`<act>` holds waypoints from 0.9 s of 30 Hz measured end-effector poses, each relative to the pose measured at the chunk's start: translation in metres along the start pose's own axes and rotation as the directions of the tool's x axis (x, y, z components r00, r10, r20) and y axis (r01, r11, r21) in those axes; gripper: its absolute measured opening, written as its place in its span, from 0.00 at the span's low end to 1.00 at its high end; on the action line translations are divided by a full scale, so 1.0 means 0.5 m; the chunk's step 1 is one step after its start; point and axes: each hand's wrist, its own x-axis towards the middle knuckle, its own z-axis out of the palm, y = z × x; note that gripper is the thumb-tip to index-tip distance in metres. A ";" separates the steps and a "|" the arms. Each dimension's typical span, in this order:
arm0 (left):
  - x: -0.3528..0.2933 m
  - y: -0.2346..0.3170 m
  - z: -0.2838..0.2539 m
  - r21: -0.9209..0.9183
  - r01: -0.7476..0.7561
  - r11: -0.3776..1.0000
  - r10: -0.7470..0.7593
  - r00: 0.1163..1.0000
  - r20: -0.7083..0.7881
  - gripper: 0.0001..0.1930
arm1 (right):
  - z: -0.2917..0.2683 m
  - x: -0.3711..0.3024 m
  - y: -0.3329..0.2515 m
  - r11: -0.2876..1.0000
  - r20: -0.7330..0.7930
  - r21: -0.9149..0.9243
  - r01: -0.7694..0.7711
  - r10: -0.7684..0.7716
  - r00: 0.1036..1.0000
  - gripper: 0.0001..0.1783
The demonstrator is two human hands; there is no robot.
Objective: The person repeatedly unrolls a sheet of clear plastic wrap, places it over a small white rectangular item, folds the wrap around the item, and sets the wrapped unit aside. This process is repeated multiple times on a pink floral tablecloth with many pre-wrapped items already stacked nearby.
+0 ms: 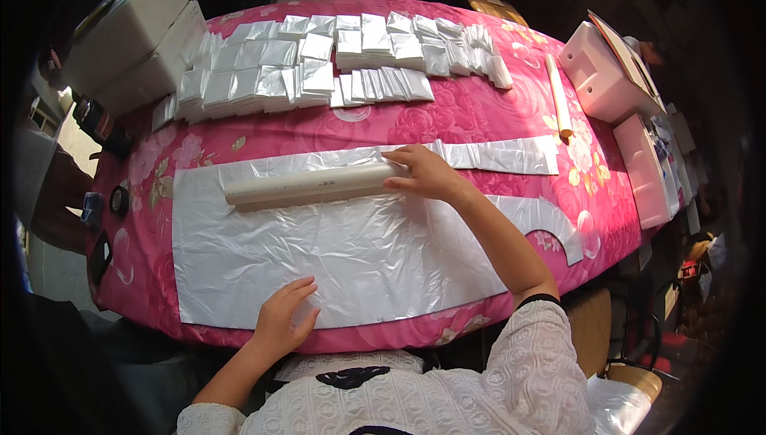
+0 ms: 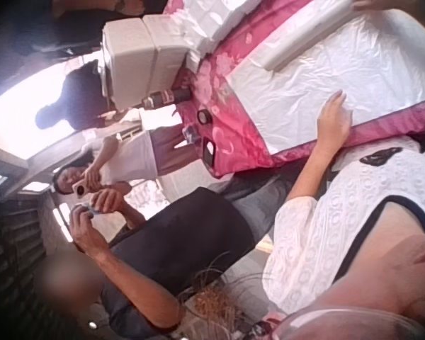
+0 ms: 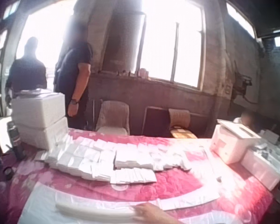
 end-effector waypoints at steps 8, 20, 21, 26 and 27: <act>0.052 0.007 0.083 0.100 -0.077 0.992 0.074 0.997 0.037 0.38 | 0.078 -0.290 -0.232 0.971 0.074 -0.026 -0.240 0.241 0.968 0.26; 0.110 0.104 0.203 0.276 -0.241 0.930 0.170 0.951 0.258 0.40 | -0.016 -0.431 0.077 0.909 -0.311 -0.257 -0.327 0.243 0.919 0.23; 0.111 0.111 0.207 0.266 -0.247 0.932 0.174 0.947 0.270 0.39 | -0.041 -0.454 0.117 0.885 -0.368 -0.241 -0.398 0.296 0.882 0.22; 0.116 0.130 0.225 0.327 -0.279 0.903 0.195 0.943 0.268 0.37 | -0.122 -0.598 0.263 0.710 -0.631 -0.264 -0.652 0.384 0.674 0.17; 0.117 0.130 0.227 0.334 -0.285 0.898 0.201 0.943 0.264 0.36 | -0.130 -0.614 0.268 0.713 -0.647 -0.228 -0.663 0.398 0.651 0.16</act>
